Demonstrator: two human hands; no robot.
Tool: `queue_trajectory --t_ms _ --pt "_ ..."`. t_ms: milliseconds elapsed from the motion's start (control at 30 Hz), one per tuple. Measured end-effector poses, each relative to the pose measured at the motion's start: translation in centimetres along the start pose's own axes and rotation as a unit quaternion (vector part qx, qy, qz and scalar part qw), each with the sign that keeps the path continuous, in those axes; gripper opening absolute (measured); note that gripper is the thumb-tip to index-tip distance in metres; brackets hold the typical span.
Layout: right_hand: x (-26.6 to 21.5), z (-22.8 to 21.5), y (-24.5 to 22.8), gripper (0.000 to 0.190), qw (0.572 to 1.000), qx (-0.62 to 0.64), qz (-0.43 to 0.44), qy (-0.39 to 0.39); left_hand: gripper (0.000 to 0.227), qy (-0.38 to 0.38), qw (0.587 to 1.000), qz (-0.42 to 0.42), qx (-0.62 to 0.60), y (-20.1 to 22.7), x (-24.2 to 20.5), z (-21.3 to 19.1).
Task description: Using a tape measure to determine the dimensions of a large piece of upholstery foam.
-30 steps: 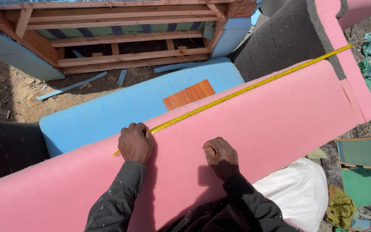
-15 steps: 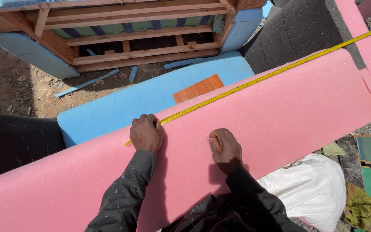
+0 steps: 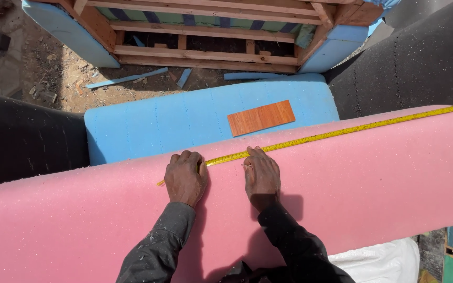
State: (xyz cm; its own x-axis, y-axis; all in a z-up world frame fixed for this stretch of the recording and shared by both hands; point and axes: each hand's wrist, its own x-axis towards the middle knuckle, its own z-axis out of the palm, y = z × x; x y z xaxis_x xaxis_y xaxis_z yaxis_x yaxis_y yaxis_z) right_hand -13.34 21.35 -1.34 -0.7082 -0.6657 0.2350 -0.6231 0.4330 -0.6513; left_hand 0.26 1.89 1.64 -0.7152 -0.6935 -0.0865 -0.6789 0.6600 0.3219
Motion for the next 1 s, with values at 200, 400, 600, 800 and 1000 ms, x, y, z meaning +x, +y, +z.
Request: queue_trajectory --t_ms 200,400,600,800,1000 --pt "-1.4 2.0 1.7 0.008 0.998 -0.054 -0.024 0.022 0.017 -0.003 1.0 0.006 -0.023 -0.8 0.0 0.7" --pt "-1.3 2.5 1.4 0.011 0.995 -0.087 -0.034 0.047 0.016 -0.002 0.999 0.024 -0.042 -0.8 0.2 0.0" --pt "-1.2 2.6 1.8 0.011 0.997 -0.076 -0.012 0.029 0.017 -0.033 0.999 0.01 -0.04 -0.5 0.6 -0.9" --pt "-1.2 2.3 2.4 0.004 0.997 -0.069 0.012 -0.019 0.017 -0.05 0.997 -0.003 -0.06 -0.2 0.7 -1.4" --pt "1.9 -2.6 -1.3 0.004 0.997 0.029 0.052 0.044 0.014 -0.007 0.997 0.028 -0.071 -0.6 0.4 -0.4"
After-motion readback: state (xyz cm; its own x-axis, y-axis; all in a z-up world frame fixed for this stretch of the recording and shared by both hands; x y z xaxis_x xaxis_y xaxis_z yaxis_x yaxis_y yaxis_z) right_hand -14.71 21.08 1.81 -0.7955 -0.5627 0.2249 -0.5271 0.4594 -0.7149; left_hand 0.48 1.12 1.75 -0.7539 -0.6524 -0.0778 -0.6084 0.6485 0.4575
